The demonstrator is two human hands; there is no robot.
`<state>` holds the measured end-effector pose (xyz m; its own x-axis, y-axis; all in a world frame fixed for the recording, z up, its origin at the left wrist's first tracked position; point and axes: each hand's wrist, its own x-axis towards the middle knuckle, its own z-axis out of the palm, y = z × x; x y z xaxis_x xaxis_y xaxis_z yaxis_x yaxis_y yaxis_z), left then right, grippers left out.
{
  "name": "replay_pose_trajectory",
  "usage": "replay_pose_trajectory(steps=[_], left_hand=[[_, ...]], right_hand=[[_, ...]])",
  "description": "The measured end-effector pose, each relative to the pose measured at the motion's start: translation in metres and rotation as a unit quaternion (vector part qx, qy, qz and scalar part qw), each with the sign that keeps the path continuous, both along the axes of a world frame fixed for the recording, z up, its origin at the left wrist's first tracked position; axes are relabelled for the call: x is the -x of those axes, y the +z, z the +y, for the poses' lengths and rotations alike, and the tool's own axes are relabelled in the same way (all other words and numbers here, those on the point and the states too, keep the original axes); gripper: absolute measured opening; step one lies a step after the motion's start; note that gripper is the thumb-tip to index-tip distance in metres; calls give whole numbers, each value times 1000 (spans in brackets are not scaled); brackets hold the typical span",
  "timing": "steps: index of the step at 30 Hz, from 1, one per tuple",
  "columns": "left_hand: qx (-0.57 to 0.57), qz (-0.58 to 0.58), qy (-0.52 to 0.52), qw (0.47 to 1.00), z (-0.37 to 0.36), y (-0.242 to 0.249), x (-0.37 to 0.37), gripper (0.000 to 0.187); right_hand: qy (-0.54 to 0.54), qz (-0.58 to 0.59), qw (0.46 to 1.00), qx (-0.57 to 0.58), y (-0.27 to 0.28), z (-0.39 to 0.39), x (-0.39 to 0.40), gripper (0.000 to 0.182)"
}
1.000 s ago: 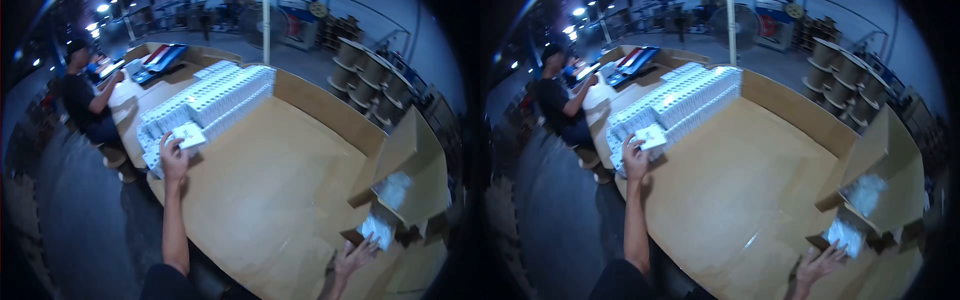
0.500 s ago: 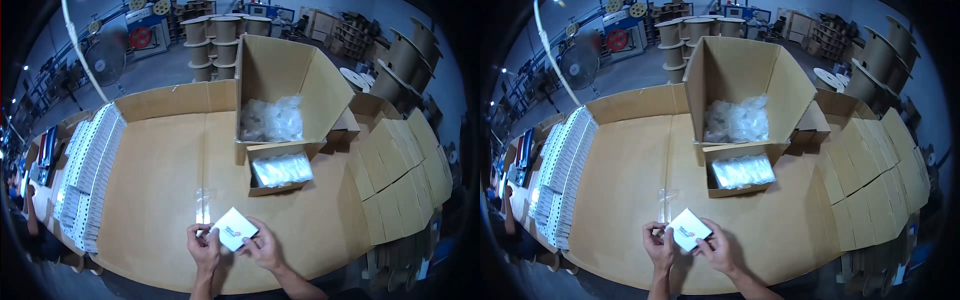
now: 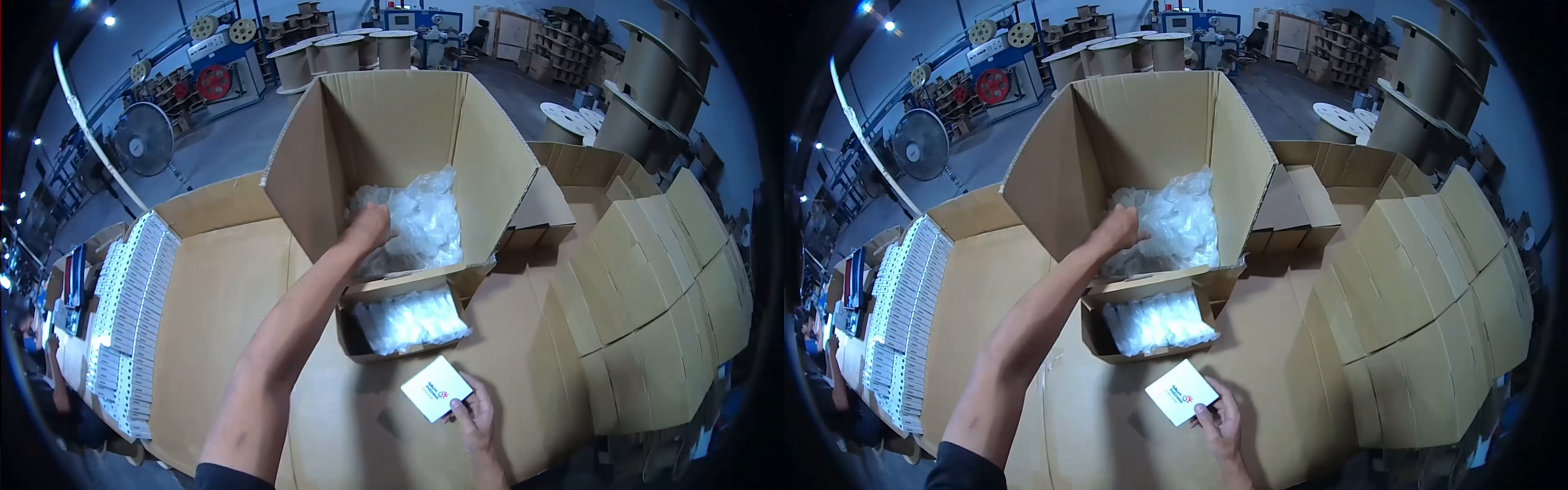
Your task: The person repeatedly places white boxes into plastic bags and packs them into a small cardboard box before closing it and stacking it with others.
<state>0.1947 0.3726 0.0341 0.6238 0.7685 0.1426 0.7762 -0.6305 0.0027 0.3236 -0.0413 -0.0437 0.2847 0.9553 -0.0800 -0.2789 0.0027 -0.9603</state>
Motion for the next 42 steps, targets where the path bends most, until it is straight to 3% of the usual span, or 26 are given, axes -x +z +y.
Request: replay_pose_trajectory(steps=[3, 4, 5, 8, 13, 15, 16, 18, 21, 23, 26, 29, 31, 32, 35, 36, 39, 42], left_hand=[[34, -27, 82, 996, 69, -60, -4, 27], [108, -134, 128, 977, 23, -2, -5, 20], [108, -176, 127, 970, 16, 10, -4, 17], [95, -279, 124, 947, 11, 33, 6, 3], [15, -453, 69, 889, 26, 34, 19, 12], [7, -521, 65, 851, 20, 38, 20, 14], [158, -584, 51, 794, -6, 61, 21, 17], [141, -598, 27, 788, -68, 97, 22, 16], [65, -597, -25, 799, -129, 86, 37, 16], [161, -645, 23, 746, -192, 88, 43, 17], [168, -639, 35, 750, -259, 63, 56, 15], [244, -655, 32, 715, -310, 41, 59, 10], [236, -637, 3, 734, -329, 26, 59, 6], [155, -625, -29, 764, -331, 14, 57, 7], [307, -631, 136, 700, -351, 11, 69, 12], [272, -615, 159, 723, -350, 8, 77, 18], [228, -609, 201, 733, -348, -2, 99, 24], [261, -631, 146, 716, -355, -7, 105, 24]], right_hand=[[-15, 18, 1000, -9, -1, 2, -4, 52], [-5, 10, 1000, -11, 1, 2, -8, 52], [-1, 14, 1000, -7, 1, 2, -11, 52], [11, 17, 1000, -5, 3, 3, -19, 51], [-21, 4, 998, -58, 9, -5, -22, 51], [-16, -19, 996, -85, 8, -12, -28, 30], [-5, -50, 994, -98, 6, -14, -35, 25], [-34, -102, 990, -91, 30, -14, -31, 20], [-55, -149, 981, -110, 52, -4, -27, 18], [-46, -155, 979, -126, 66, 2, -23, 19], [-46, -198, 967, -150, 90, 10, -7, 28], [1, -181, 974, -134, 98, 17, 4, 40], [55, -144, 981, -119, 84, 23, 12, 43], [71, -164, 975, -129, 70, 25, 16, 37], [86, -284, 952, -82, 65, 14, 28, 30], [91, -271, 956, -71, 64, 10, 30, 29], [108, -233, 966, -31, 66, -8, 39, 27], [113, -211, 971, -15, 62, -14, 44, 29]])
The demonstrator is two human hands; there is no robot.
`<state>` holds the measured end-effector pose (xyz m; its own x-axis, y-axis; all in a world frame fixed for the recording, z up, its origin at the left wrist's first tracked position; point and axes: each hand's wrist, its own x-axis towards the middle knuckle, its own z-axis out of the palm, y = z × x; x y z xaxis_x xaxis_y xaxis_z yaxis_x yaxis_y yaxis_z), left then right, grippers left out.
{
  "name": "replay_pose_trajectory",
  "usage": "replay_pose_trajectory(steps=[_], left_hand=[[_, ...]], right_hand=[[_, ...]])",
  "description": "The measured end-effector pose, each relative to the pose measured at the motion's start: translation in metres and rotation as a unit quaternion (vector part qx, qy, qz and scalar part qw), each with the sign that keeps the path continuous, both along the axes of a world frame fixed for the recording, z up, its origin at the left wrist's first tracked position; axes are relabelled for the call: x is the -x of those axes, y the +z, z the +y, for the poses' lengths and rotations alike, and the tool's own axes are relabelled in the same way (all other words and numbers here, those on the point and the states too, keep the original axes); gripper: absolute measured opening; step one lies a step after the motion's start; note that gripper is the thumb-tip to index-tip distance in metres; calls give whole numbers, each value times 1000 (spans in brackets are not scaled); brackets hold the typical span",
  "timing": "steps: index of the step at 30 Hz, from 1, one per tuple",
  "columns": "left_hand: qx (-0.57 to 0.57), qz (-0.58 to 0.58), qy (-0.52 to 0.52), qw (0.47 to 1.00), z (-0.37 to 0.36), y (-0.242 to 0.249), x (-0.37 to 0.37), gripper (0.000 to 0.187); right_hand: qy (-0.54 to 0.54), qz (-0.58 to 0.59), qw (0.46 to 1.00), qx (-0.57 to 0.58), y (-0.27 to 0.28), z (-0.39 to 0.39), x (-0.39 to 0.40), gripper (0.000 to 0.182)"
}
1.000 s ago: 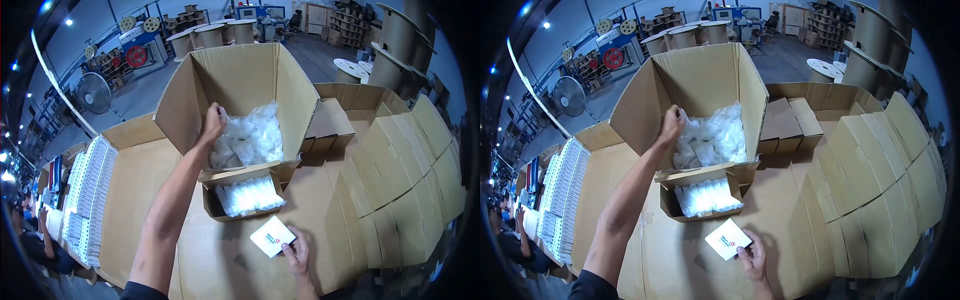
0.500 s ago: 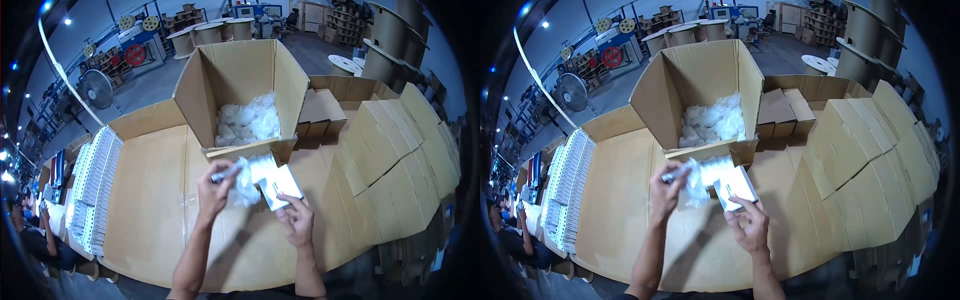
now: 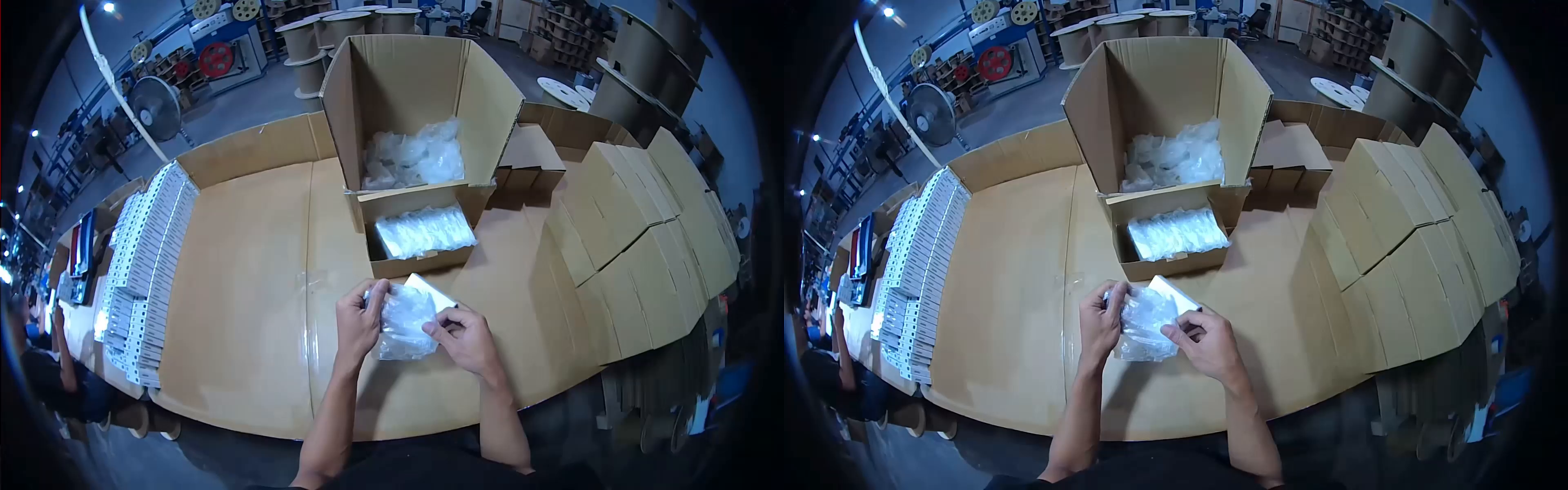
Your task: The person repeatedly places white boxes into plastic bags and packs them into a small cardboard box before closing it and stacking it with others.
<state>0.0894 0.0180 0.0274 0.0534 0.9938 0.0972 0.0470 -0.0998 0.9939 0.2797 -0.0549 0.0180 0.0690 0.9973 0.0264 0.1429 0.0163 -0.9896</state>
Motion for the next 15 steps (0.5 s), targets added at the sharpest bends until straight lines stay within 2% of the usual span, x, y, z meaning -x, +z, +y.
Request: replay_pose_trajectory(steps=[3, 4, 7, 8, 11, 12, 15], left_hand=[[0, 28, -50, 998, -5, -2, 3, 25], [-47, 8, -47, 998, -6, -6, -1, 26], [23, 50, -58, 997, -13, 1, 3, 29], [-12, 82, -39, 996, -12, -6, 7, 33], [-22, 143, -6, 990, -11, -18, 13, 35], [-30, 129, 4, 991, -12, -22, 12, 36], [-2, 59, 11, 998, -12, -25, 10, 35]], right_hand=[[-25, 62, 997, -45, -3, 5, 6, 32], [-41, 83, 994, -53, -13, 9, 9, 28], [-28, 98, 994, -48, -24, 15, 8, 24], [-51, 105, 993, -13, -28, 14, 8, 21], [-108, 149, 981, -59, -19, 10, 19, 19], [-122, 176, 975, -54, -15, 9, 23, 19], [-153, 129, 979, -38, -22, 8, 23, 23]])
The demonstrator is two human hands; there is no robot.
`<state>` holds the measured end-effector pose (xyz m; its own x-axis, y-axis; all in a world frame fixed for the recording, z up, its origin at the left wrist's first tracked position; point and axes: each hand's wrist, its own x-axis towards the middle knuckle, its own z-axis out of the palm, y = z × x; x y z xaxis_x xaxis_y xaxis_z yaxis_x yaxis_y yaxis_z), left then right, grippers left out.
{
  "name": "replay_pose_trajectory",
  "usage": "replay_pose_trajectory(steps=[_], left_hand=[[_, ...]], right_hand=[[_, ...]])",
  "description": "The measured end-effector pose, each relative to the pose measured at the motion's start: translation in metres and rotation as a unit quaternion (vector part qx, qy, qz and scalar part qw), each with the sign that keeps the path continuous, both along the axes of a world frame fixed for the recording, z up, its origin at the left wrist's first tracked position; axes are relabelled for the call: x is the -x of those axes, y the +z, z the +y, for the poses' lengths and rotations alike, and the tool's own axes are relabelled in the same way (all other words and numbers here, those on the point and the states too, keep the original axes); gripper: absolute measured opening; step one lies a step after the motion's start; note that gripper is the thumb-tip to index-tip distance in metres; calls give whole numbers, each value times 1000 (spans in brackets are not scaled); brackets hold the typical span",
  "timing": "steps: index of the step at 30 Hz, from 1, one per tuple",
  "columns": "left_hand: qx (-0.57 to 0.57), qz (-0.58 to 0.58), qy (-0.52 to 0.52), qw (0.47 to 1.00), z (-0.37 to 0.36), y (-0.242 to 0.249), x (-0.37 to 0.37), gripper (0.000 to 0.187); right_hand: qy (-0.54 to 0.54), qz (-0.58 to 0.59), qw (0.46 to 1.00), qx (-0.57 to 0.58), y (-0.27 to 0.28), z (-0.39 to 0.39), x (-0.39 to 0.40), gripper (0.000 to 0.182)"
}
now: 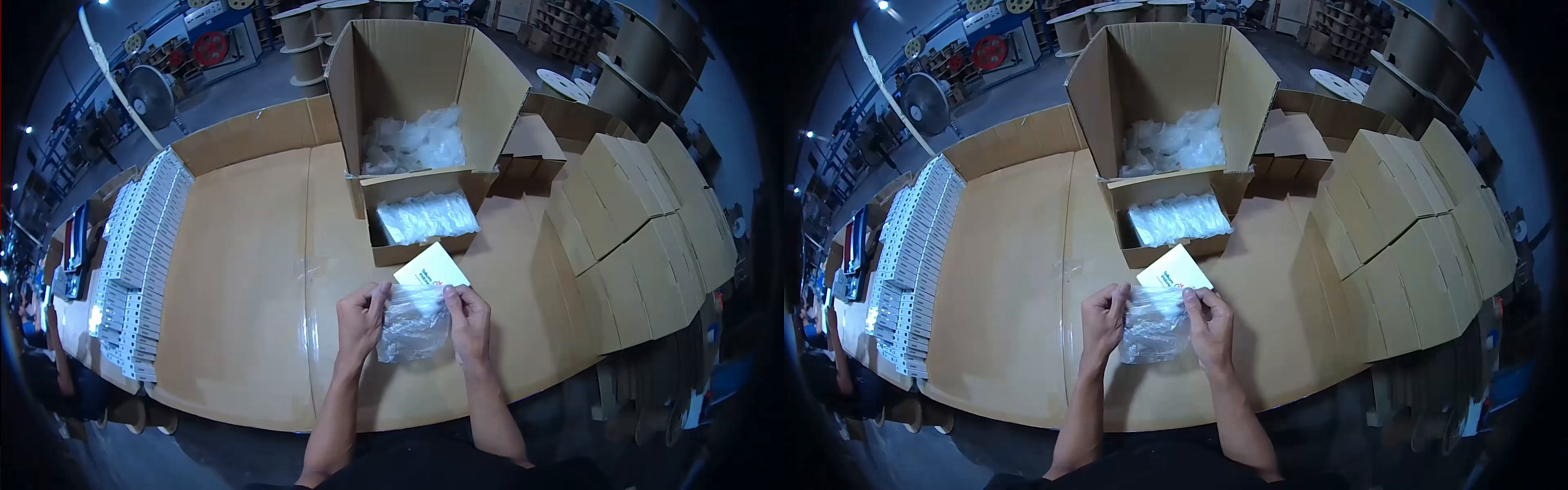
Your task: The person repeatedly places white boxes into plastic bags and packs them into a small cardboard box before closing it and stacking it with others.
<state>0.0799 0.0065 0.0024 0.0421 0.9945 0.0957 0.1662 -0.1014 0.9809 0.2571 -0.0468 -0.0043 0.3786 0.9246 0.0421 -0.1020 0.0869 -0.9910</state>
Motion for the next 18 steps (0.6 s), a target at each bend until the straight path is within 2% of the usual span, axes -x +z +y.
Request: replay_pose_trajectory(steps=[3, 4, 5, 8, 9, 12, 16, 17, 18], left_hand=[[32, -78, -10, 996, -1, -3, -1, 22], [34, -105, -12, 994, 0, -4, -2, 19], [83, -182, -49, 979, -1, -8, 2, 27], [103, -250, -85, 959, -17, -6, -4, 41], [128, -236, -99, 958, -20, -8, 0, 45], [126, -270, -78, 951, -27, -12, 7, 43], [68, -246, -63, 965, -25, -14, 38, 40], [-9, -138, -33, 990, -24, -12, 39, 40], [-118, -3, -53, 992, -19, -6, 40, 41]], right_hand=[[42, 11, 999, 7, 2, -2, 3, 27], [26, 3, 1000, -1, 2, -2, 6, 28], [11, -6, 1000, -9, 0, -1, 9, 29], [-46, -59, 997, -18, 0, 0, 16, 32], [-67, -82, 994, -20, 0, 0, 18, 32], [-92, -80, 992, -15, -17, 4, 10, 35], [-87, 47, 995, 21, -11, 2, -2, 33], [-76, 81, 993, 29, -10, 1, -3, 32], [-65, 115, 991, 36, -10, 1, -4, 31]])
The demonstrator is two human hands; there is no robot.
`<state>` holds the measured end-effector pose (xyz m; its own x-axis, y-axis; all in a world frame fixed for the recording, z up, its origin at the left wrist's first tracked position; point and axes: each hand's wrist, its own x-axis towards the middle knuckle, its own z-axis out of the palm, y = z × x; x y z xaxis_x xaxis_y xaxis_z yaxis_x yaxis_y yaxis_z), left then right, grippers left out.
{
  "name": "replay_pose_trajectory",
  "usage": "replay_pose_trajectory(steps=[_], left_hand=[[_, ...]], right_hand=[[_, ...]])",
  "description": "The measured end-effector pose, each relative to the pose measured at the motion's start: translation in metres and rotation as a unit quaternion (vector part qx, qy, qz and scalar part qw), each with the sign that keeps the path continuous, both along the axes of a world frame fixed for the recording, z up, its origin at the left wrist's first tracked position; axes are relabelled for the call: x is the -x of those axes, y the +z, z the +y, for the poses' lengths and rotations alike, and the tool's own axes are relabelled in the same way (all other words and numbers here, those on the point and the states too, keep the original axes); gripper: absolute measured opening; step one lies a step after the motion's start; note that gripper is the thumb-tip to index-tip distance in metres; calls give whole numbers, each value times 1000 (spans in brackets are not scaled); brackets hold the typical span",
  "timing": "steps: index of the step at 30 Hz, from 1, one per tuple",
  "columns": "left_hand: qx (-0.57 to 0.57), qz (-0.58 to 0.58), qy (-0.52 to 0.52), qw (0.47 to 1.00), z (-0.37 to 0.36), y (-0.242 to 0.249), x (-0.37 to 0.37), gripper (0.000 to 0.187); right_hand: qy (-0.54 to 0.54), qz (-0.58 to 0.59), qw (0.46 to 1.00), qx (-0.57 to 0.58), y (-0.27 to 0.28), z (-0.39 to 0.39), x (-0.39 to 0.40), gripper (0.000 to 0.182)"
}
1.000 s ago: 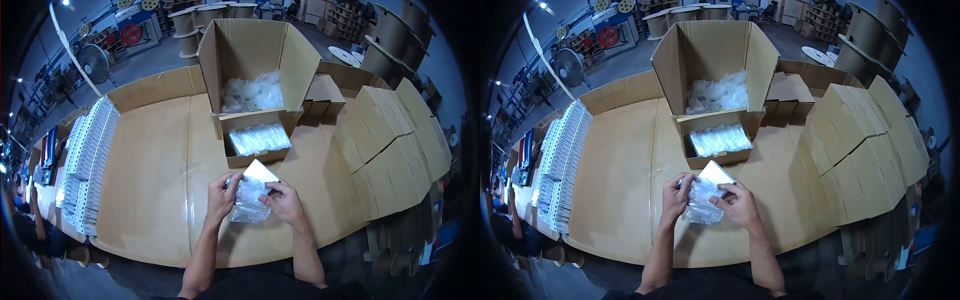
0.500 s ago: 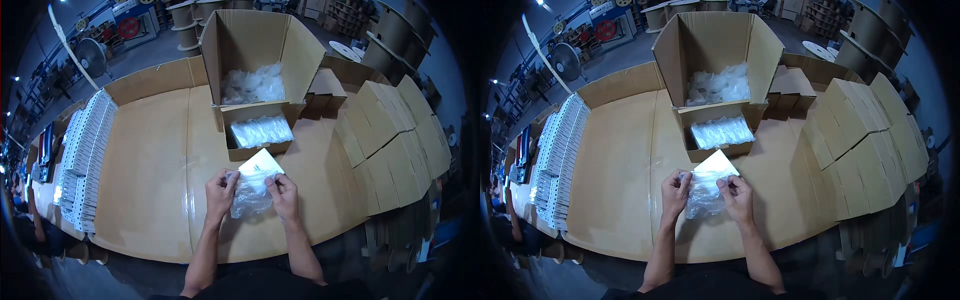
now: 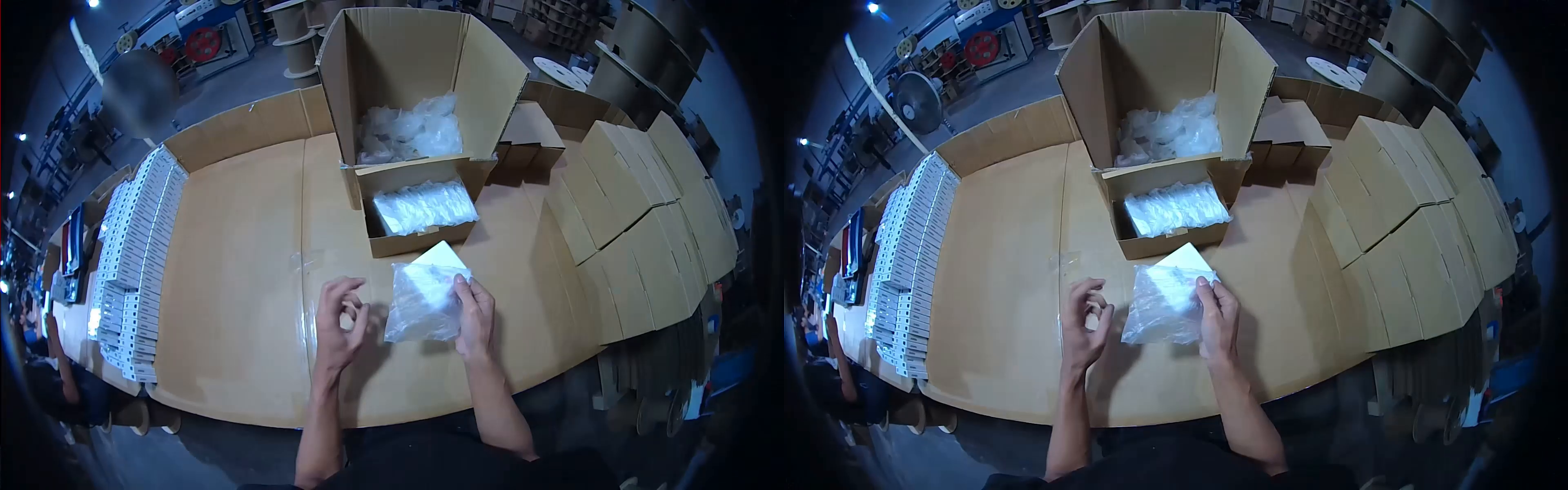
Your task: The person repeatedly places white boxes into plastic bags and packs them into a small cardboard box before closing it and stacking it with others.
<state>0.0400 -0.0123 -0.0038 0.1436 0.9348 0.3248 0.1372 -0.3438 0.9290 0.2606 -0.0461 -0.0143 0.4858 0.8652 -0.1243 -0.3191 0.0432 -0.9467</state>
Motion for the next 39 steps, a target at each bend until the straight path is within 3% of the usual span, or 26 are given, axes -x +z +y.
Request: replay_pose_trajectory(steps=[2, 3, 6, 7, 10, 11, 14, 15, 18, 19, 22, 23, 26, 27, 30, 35, 39], left_hand=[[-226, 258, -6, 939, 11, 15, 3, 44], [-183, 222, -34, 957, 9, 20, -1, 44], [-270, 170, -41, 947, 19, 10, -7, 40], [-238, 137, 0, 961, 18, 13, -15, 23], [110, 63, 76, 989, 11, -11, -17, 9], [69, 33, 103, 992, 9, -19, -23, 17], [73, -7, 90, 993, 2, -29, -31, 20], [125, -14, 72, 989, -4, -16, -34, 22], [156, -20, 26, 987, -9, -19, -36, 24], [178, 26, 7, 984, -10, -22, -32, 25], [181, 9, 63, 982, -9, -18, -29, 21], [140, 105, 112, 978, -10, -11, -26, 13], [-178, 190, 146, 954, -1, 1, -20, 27], [-204, 197, 88, 955, 1, 9, -19, 41], [-286, 279, 0, 917, 20, 37, -26, 43], [-280, 289, -122, 907, 48, 28, -21, 22], [-68, 150, -125, 978, 45, 13, -18, 20]], right_hand=[[10, 40, 999, 8, 0, -2, 10, 29], [15, 61, 998, 13, -1, -4, 15, 28], [80, -12, 996, 33, -15, -10, 21, 28], [103, 51, 989, 90, -9, -13, 20, 34], [97, -182, 978, 10, -9, -14, 6, 44], [147, -189, 971, 13, -3, -19, -4, 51], [178, -292, 939, -28, 3, -21, -5, 50], [189, -237, 953, 1, 1, -20, -3, 45], [137, -211, 965, -78, -22, -10, 7, 35], [103, -180, 978, -37, -22, -12, 13, 29], [77, -234, 969, 15, -15, -13, 10, 32], [81, -246, 966, 27, -14, -14, 8, 33], [88, -267, 959, 39, -17, -14, 7, 35], [86, -264, 960, 31, -20, -13, 8, 35], [101, -253, 962, 36, -20, -15, 14, 34], [108, -258, 960, 21, -14, -19, 11, 33], [136, -272, 952, 32, -16, -21, 2, 31]])
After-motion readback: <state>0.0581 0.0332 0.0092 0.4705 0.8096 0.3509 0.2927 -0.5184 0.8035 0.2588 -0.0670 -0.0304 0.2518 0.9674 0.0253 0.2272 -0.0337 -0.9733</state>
